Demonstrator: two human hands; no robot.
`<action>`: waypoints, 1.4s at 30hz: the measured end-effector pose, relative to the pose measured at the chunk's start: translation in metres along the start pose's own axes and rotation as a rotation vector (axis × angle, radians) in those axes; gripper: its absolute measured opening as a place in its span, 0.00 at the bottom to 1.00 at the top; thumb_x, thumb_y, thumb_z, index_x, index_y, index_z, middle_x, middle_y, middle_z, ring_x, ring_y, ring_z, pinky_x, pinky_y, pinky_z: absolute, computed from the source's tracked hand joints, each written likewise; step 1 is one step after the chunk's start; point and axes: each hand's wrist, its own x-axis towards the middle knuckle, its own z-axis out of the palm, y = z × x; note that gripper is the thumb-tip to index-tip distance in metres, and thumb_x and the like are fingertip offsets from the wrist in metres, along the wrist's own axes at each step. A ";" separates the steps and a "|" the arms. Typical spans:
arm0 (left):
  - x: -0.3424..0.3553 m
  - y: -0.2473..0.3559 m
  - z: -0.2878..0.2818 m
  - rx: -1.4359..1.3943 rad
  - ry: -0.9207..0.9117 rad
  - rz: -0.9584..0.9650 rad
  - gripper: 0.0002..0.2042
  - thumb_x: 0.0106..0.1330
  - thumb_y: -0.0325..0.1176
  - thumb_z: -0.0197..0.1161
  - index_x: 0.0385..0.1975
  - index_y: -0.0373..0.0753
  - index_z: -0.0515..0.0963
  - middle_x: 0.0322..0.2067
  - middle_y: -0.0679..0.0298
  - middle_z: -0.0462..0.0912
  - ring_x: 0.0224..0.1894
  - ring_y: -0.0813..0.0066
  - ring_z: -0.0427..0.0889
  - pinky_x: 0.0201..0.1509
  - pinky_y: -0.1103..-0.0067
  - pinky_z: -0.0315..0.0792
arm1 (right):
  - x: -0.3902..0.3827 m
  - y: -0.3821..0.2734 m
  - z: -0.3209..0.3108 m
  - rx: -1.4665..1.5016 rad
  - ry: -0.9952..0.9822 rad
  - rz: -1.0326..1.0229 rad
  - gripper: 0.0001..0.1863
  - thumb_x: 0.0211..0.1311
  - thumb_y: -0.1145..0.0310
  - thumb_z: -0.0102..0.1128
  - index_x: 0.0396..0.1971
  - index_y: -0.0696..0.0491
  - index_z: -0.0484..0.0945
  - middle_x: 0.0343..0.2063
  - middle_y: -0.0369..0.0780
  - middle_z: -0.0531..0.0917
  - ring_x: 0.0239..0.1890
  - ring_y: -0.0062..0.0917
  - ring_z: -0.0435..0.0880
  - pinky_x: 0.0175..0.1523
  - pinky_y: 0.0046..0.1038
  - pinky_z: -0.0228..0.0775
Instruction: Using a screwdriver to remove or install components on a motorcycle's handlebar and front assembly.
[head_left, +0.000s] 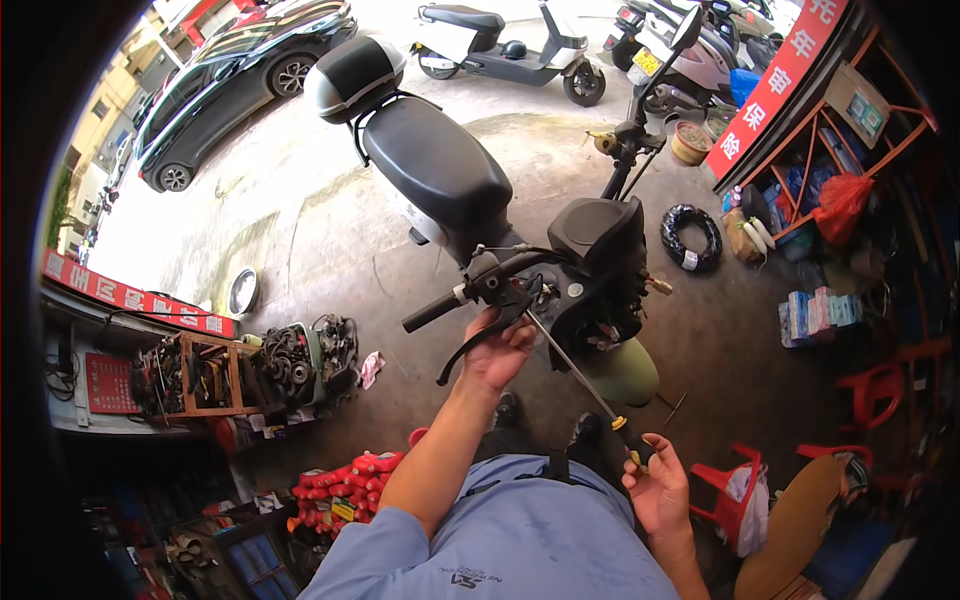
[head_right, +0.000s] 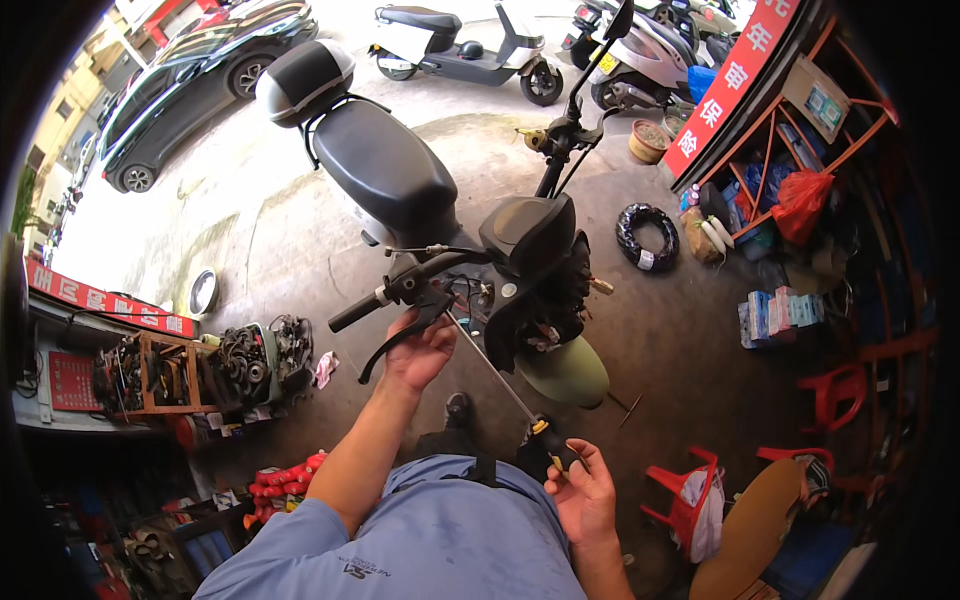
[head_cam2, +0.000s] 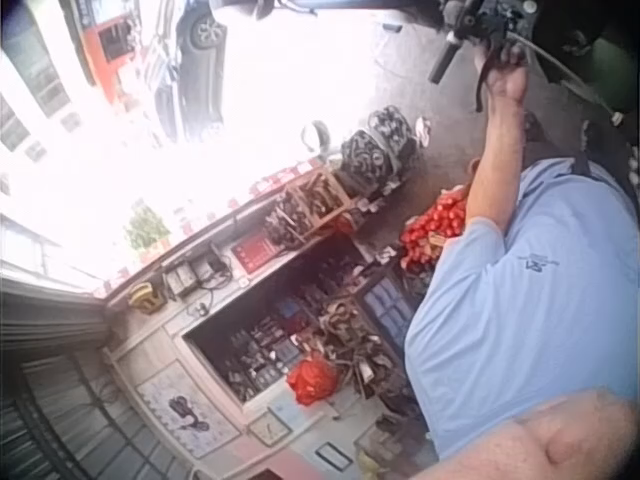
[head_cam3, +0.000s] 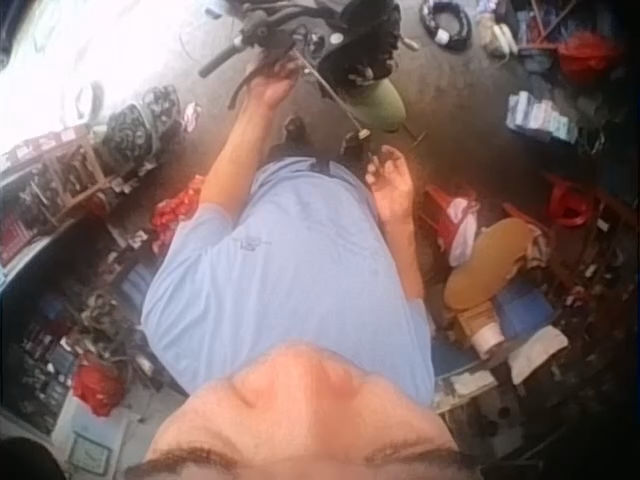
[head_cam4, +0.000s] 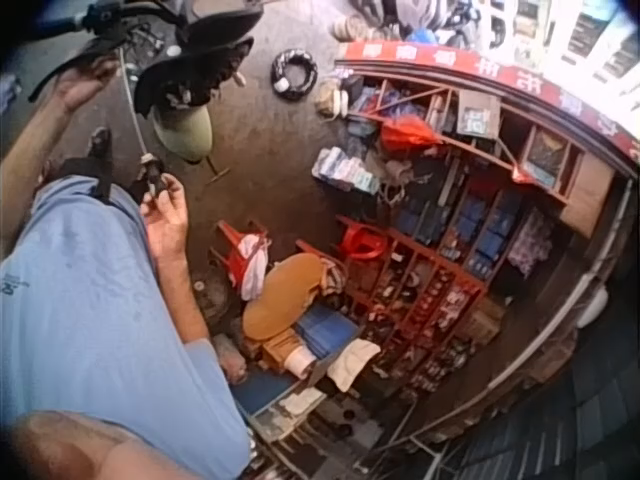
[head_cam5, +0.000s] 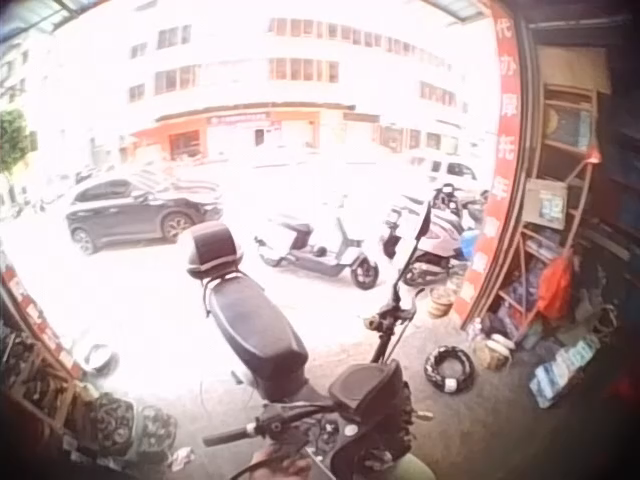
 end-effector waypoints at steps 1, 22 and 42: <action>-0.001 0.001 -0.001 -0.002 0.000 0.008 0.19 0.62 0.30 0.55 0.54 0.36 0.73 0.29 0.66 0.77 0.19 0.80 0.61 0.25 0.83 0.56 | 0.001 -0.004 -0.004 -0.005 -0.003 0.005 0.13 0.68 0.69 0.51 0.49 0.58 0.70 0.38 0.48 0.81 0.26 0.26 0.78 0.29 0.25 0.70; 0.005 -0.009 0.005 -0.055 0.172 0.048 0.15 0.66 0.34 0.54 0.52 0.40 0.75 0.29 0.61 0.75 0.21 0.76 0.65 0.25 0.82 0.59 | 0.000 0.002 0.000 -0.170 0.002 -0.027 0.15 0.68 0.64 0.53 0.50 0.56 0.70 0.41 0.48 0.80 0.31 0.28 0.79 0.33 0.27 0.71; 0.009 -0.009 -0.007 0.012 -0.041 0.034 0.18 0.61 0.36 0.63 0.52 0.44 0.76 0.23 0.67 0.69 0.26 0.77 0.63 0.29 0.81 0.59 | 0.000 -0.002 -0.008 -0.197 -0.056 0.008 0.17 0.68 0.63 0.51 0.52 0.56 0.70 0.42 0.48 0.80 0.32 0.29 0.79 0.34 0.27 0.72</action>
